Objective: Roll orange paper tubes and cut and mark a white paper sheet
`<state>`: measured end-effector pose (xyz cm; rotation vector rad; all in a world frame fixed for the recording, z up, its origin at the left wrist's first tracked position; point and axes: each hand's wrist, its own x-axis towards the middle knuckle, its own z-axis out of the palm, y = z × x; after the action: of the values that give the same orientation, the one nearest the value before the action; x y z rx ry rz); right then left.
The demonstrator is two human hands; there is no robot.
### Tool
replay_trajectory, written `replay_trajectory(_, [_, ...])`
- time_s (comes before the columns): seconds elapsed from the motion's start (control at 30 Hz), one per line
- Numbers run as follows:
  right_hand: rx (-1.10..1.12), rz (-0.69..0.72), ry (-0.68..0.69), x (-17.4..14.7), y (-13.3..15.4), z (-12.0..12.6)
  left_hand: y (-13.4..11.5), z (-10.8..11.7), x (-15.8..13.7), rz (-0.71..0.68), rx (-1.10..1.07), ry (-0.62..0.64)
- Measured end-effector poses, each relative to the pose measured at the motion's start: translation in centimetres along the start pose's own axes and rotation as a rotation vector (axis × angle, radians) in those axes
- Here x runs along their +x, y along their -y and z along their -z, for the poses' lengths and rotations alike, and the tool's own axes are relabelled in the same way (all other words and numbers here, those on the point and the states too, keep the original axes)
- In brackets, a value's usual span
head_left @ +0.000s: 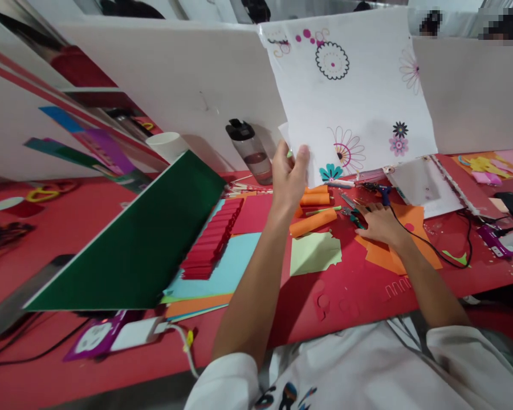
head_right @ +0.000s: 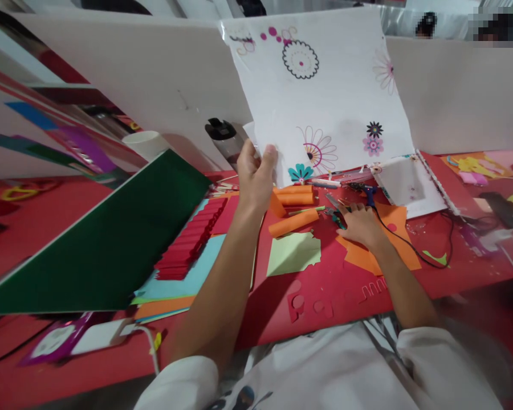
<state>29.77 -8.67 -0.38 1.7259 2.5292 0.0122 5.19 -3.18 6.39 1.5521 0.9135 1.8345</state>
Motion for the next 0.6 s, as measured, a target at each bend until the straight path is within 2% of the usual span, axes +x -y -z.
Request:
replay_trajectory(0.1, [0.012,-0.016,-0.015,0.2,0.1,-0.1,-0.2,0.1,-0.1,-0.031,0.031,-0.049])
replay_trajectory(0.33, [0.127,-0.069,-0.062,1.3,-1.1,-0.9,-0.4,0.3,0.0,-0.100,0.057,-0.061])
replay_trajectory(0.47, [0.179,-0.147,-0.190,1.6,-4.3,-1.0,-0.7,0.2,0.0,-0.112,0.071,-0.096])
replay_trajectory(0.6, [0.154,-0.360,-0.256,1.3,-8.6,-1.1,-0.8,-0.1,-0.1,-0.114,0.043,-0.091])
